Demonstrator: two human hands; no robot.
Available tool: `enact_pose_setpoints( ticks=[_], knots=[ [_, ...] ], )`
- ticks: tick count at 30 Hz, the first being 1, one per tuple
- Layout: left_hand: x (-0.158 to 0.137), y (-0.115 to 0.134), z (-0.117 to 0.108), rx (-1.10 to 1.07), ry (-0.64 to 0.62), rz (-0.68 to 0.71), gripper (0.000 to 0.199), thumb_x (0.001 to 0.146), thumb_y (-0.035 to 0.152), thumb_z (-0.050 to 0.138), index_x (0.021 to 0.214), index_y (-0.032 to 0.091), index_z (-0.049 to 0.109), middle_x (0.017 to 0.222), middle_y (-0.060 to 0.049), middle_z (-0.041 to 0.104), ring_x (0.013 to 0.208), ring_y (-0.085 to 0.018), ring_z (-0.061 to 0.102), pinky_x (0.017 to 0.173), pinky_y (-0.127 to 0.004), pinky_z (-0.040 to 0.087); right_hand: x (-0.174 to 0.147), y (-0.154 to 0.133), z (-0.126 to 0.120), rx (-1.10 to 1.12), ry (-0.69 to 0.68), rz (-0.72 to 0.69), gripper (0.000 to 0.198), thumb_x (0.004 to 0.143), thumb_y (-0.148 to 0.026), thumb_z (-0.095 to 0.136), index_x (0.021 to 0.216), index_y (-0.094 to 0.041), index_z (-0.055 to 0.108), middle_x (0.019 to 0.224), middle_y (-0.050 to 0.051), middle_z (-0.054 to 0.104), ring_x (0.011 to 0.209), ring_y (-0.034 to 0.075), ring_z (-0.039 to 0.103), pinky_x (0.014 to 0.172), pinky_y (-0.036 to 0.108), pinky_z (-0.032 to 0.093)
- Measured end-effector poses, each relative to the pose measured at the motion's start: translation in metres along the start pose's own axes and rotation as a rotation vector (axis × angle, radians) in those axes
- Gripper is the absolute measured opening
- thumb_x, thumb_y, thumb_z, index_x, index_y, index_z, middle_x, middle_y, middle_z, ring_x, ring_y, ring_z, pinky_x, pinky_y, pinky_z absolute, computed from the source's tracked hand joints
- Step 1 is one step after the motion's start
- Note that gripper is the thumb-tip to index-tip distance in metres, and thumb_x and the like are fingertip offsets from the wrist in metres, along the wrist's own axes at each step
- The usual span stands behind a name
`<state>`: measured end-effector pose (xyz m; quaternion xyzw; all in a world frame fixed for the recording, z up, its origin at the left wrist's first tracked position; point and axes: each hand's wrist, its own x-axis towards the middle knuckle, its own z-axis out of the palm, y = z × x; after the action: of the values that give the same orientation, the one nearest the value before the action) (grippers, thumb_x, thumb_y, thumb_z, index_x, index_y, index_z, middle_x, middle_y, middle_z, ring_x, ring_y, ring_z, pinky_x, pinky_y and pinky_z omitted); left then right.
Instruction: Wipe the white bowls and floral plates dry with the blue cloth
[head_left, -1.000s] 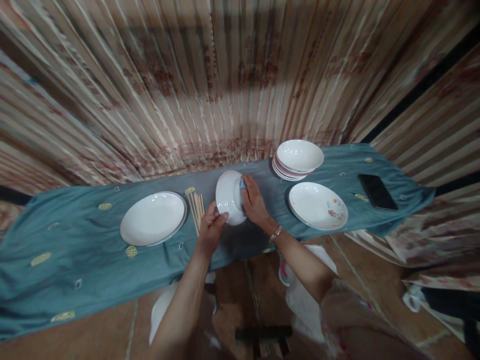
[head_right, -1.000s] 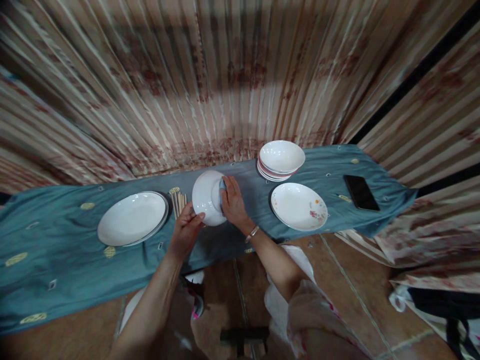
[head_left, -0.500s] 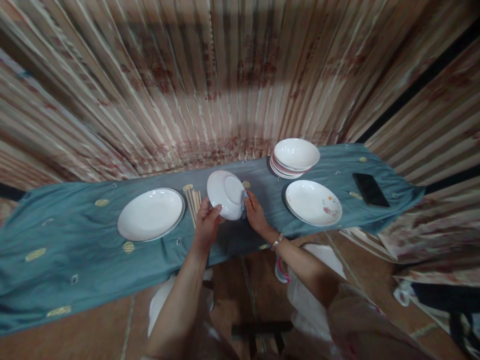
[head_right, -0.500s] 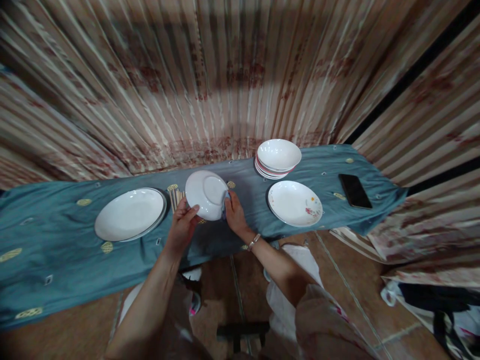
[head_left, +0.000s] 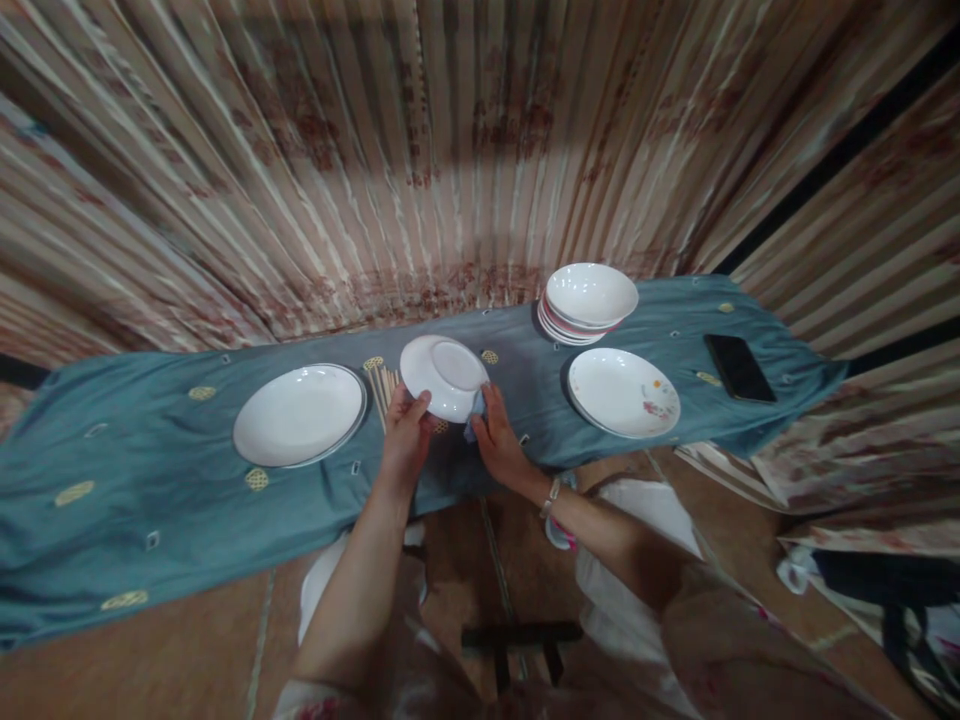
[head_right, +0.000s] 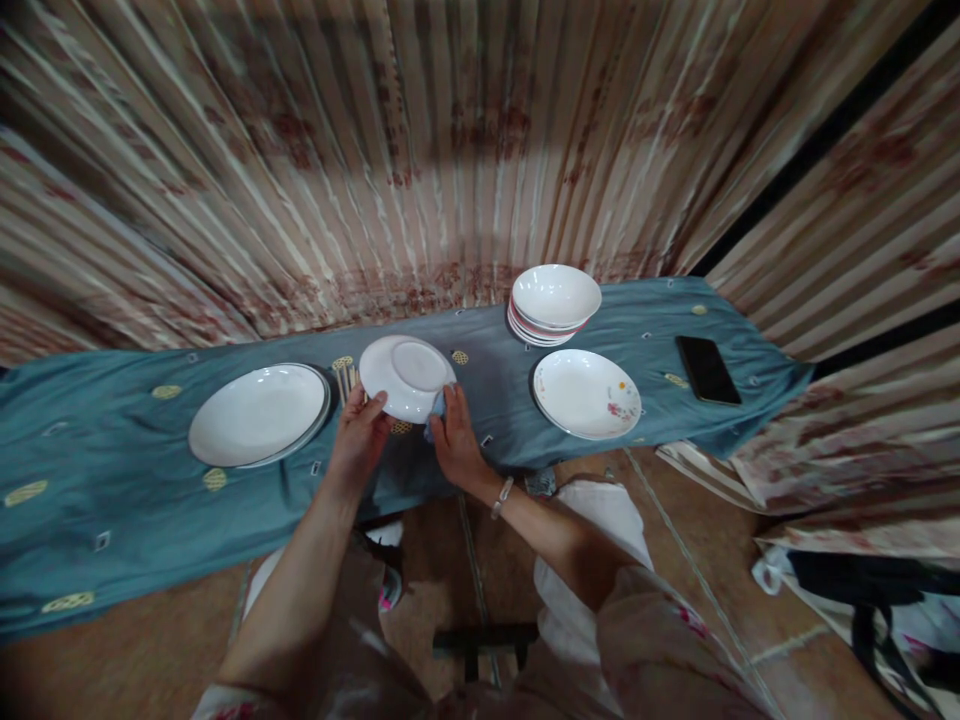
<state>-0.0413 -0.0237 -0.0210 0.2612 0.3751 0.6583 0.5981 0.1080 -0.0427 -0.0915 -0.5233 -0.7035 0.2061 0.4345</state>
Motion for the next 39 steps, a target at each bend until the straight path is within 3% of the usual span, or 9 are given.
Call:
enact_pose_setpoints(
  ticks=[4, 13, 27, 33, 39],
  knots=[
    [0.002, -0.001, -0.002, 0.011, 0.005, 0.012, 0.042, 0.067, 0.022, 0.082, 0.105, 0.022, 0.065, 0.1, -0.001, 0.073, 0.086, -0.013, 0.066, 0.077, -0.022, 0.052, -0.006, -0.008, -0.004, -0.037, -0.049, -0.056, 0.059, 0.103, -0.037, 0.026, 0.156, -0.013, 0.014, 0.162, 0.018, 0.021, 0.153, 0.021, 0.011, 0.123, 0.049, 0.023],
    [-0.001, 0.001, 0.001, 0.047, -0.012, 0.015, 0.044, 0.067, 0.023, 0.081, 0.108, 0.022, 0.064, 0.107, -0.003, 0.072, 0.091, -0.015, 0.067, 0.078, -0.022, 0.052, -0.005, -0.023, -0.013, -0.103, -0.082, -0.264, 0.063, 0.101, -0.021, 0.032, 0.158, -0.02, 0.005, 0.165, 0.013, 0.013, 0.153, 0.024, 0.011, 0.122, 0.053, 0.026],
    [-0.006, 0.001, 0.006, 0.1, -0.04, 0.019, 0.043, 0.066, 0.022, 0.08, 0.106, 0.022, 0.064, 0.09, 0.0, 0.072, 0.069, -0.01, 0.063, 0.059, -0.017, 0.049, 0.014, -0.032, -0.023, -0.228, -0.122, -0.403, 0.054, 0.099, -0.016, 0.033, 0.153, -0.011, 0.028, 0.161, 0.017, 0.026, 0.153, 0.024, 0.004, 0.121, 0.055, 0.027],
    [-0.012, 0.005, 0.011, 0.158, -0.1, 0.009, 0.044, 0.068, 0.024, 0.079, 0.109, 0.022, 0.064, 0.083, 0.001, 0.072, 0.064, -0.01, 0.061, 0.056, -0.017, 0.047, 0.029, -0.041, -0.026, -0.245, -0.123, -0.377, 0.052, 0.099, -0.021, 0.035, 0.151, -0.015, 0.034, 0.161, 0.014, 0.027, 0.153, 0.025, 0.004, 0.121, 0.056, 0.026],
    [-0.014, 0.002, 0.011, 0.216, -0.144, 0.022, 0.051, 0.071, 0.027, 0.078, 0.119, 0.022, 0.061, 0.09, -0.002, 0.073, 0.066, -0.011, 0.062, 0.058, -0.02, 0.047, 0.042, -0.05, -0.029, -0.255, -0.097, -0.34, 0.053, 0.1, -0.024, 0.033, 0.152, -0.015, 0.033, 0.161, 0.013, 0.027, 0.153, 0.025, 0.005, 0.122, 0.056, 0.023]
  ],
)
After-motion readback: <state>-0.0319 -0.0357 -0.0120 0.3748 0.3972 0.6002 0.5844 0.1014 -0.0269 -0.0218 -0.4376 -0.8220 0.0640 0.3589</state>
